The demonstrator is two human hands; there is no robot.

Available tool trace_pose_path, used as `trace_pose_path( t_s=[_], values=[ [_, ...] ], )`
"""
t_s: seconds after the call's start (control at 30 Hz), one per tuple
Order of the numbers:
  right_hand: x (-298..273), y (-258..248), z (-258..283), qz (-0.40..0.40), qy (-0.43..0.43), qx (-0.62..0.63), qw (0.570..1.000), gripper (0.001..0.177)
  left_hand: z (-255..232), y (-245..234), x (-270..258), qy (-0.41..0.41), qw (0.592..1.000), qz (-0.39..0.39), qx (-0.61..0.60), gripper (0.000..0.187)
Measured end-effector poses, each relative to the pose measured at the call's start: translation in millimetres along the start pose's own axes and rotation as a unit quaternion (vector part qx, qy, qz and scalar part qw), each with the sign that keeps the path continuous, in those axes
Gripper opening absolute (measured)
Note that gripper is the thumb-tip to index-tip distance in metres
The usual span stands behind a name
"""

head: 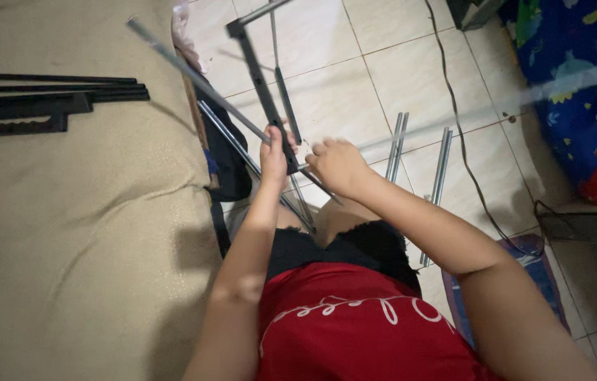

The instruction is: The person sits on a tiled floor and assembles a metal frame by inserting silver rods into black plastic connectors. They repeatedly pick up rods and connectors, align them, and push them together to form a rectangular frame structure.

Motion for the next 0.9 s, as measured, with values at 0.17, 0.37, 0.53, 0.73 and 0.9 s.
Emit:
trace_pose_path(
  t_s=[0.17, 0.37, 0.53, 0.73, 0.9],
  values=[
    [-36, -48, -47, -0.174, 0.154, -0.005, 0.973, 0.016, 15, -29, 31, -0.017, 0.996, -0.04, -0.083, 0.054],
    [-75, -13, -127, -0.164, 0.475, 0.466, 0.728, 0.045, 35, -48, 37, 0.03, 0.999, -0.031, -0.016, 0.057],
    [-78, 20, -163, -0.178, 0.485, 0.489, 0.702, 0.023, 41, -67, 71, 0.183, 0.962, -0.091, 0.183, 0.051],
    [-71, 81, -218, -0.113, 0.459, 0.265, 0.84, 0.017, 26, -92, 84, 0.141, 0.963, -0.145, 0.177, 0.036],
    [-81, 159, -238, -0.084, 0.489, 0.197, 0.846, 0.024, 13, -75, 60, 0.128, 0.968, -0.124, 0.175, 0.033]
  ],
)
Point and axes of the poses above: each hand's wrist, its own x-axis towards the middle knuckle, its own y-axis out of the palm, z = x × y, the point moved 9 cm from there along x, towards the middle knuckle, and after that the axes turned 14 degrees about -z, right-handed, at the moved point
